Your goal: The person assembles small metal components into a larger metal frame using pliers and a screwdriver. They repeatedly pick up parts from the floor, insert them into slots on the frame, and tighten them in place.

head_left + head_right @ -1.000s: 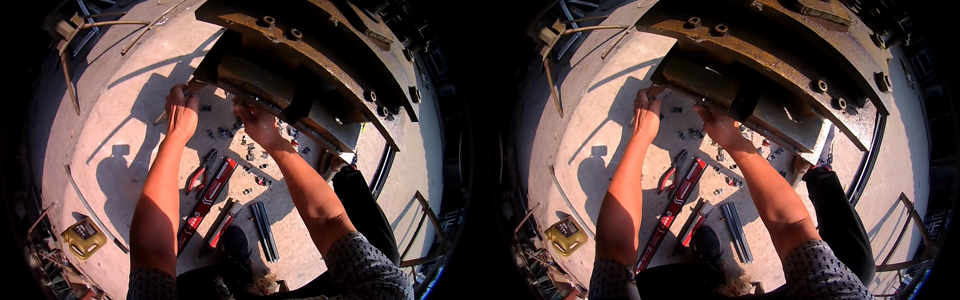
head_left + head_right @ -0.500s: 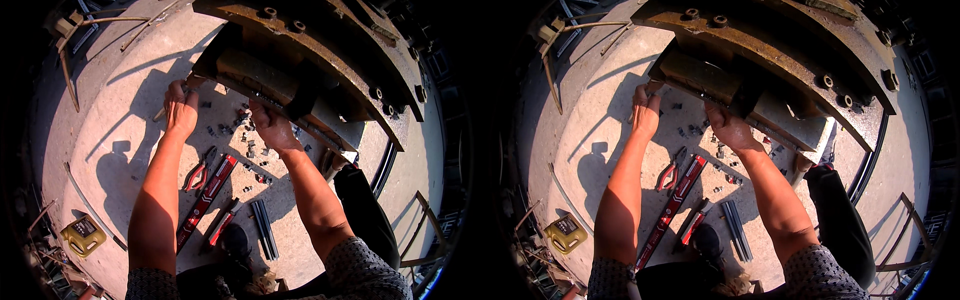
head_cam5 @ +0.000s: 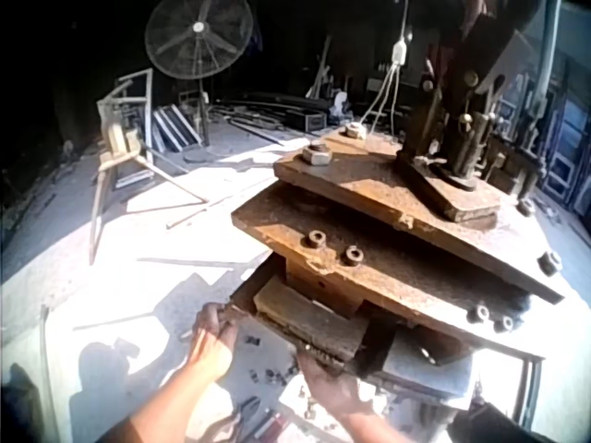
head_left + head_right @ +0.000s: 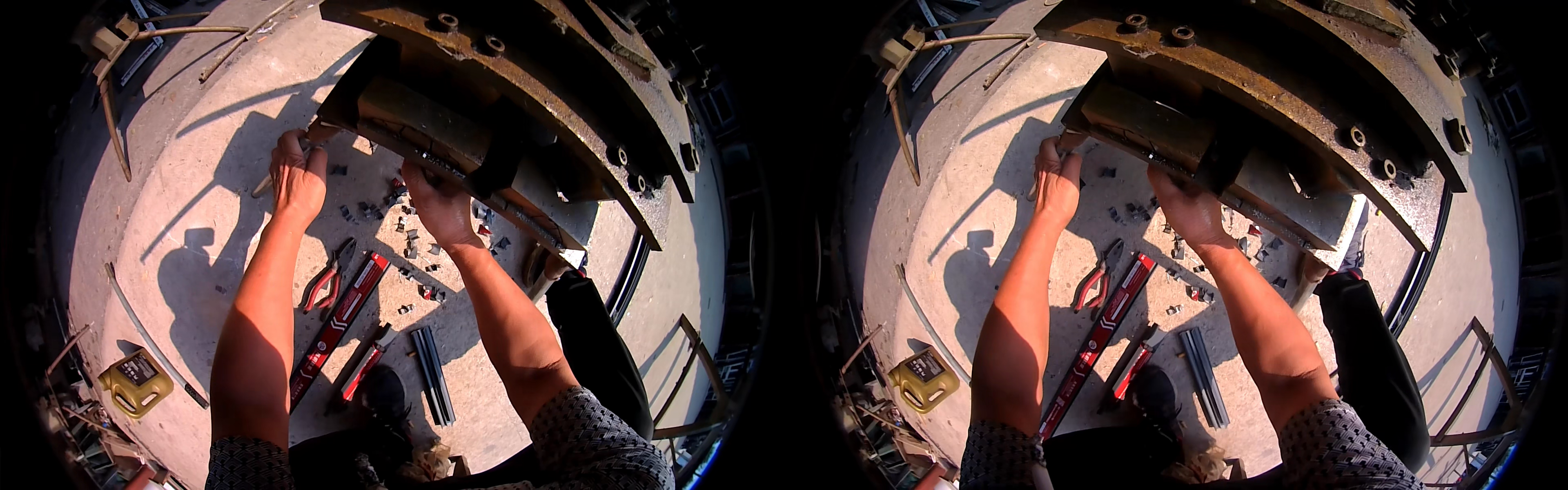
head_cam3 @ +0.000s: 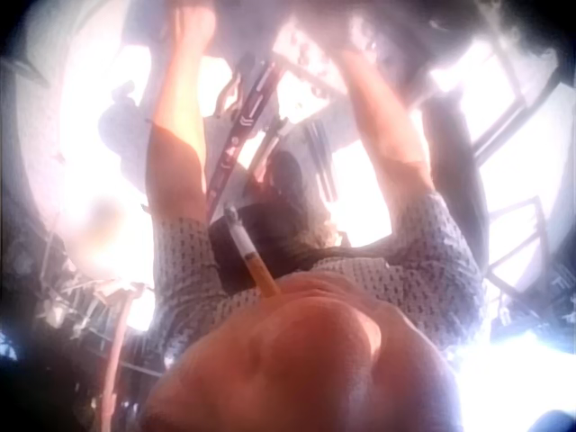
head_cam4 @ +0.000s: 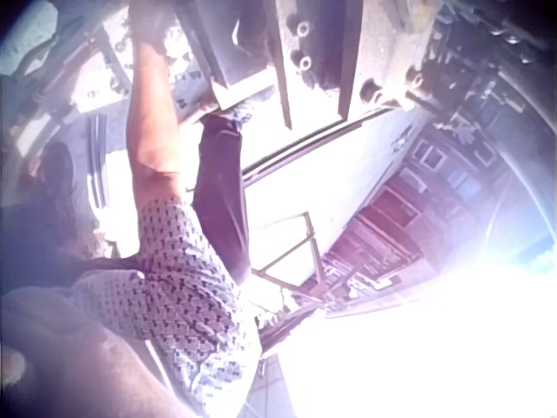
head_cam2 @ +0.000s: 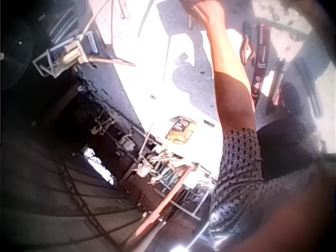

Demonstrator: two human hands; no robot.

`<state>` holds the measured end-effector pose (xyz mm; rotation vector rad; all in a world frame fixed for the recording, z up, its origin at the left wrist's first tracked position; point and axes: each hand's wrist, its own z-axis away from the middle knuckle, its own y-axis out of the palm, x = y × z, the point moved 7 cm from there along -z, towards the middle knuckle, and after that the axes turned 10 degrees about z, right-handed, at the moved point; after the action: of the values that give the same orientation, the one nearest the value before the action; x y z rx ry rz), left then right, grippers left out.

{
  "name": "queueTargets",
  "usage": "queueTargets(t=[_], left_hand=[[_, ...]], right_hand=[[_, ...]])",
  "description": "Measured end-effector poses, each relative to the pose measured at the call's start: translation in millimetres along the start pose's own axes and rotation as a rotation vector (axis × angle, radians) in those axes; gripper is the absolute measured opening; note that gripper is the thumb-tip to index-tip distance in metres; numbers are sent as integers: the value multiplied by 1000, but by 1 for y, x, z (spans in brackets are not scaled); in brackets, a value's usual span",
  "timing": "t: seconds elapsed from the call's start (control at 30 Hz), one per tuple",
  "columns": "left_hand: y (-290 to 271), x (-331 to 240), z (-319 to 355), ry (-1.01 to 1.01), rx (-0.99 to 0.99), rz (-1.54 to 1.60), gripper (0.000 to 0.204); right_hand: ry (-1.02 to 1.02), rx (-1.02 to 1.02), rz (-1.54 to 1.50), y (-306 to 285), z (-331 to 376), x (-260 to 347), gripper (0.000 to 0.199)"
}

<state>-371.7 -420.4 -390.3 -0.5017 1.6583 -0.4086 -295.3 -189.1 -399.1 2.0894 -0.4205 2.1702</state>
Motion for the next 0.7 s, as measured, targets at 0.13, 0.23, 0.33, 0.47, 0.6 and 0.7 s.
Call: queueTargets(t=[0.13,0.23,0.33,0.47,0.6,0.7], left_hand=[[0,-3,0,2,4,-1,41],[2,-9,1,3,2,-9,41],[0,-8,2,5,-4,2,40],[3,-7,2,-1,-9,-3,40],[0,-5,1,1,-11,-22,41],[0,-6,1,-7,-14,6,41]], right_hand=[[-70,-34,-97,2,0,10,11],[-83,-52,-81,3,-7,-2,14],[-62,-13,134,4,-11,-10,20],[-107,-121,121,8,-13,-4,25],[40,-71,116,3,4,19,25],[116,-97,181,-19,12,5,22]])
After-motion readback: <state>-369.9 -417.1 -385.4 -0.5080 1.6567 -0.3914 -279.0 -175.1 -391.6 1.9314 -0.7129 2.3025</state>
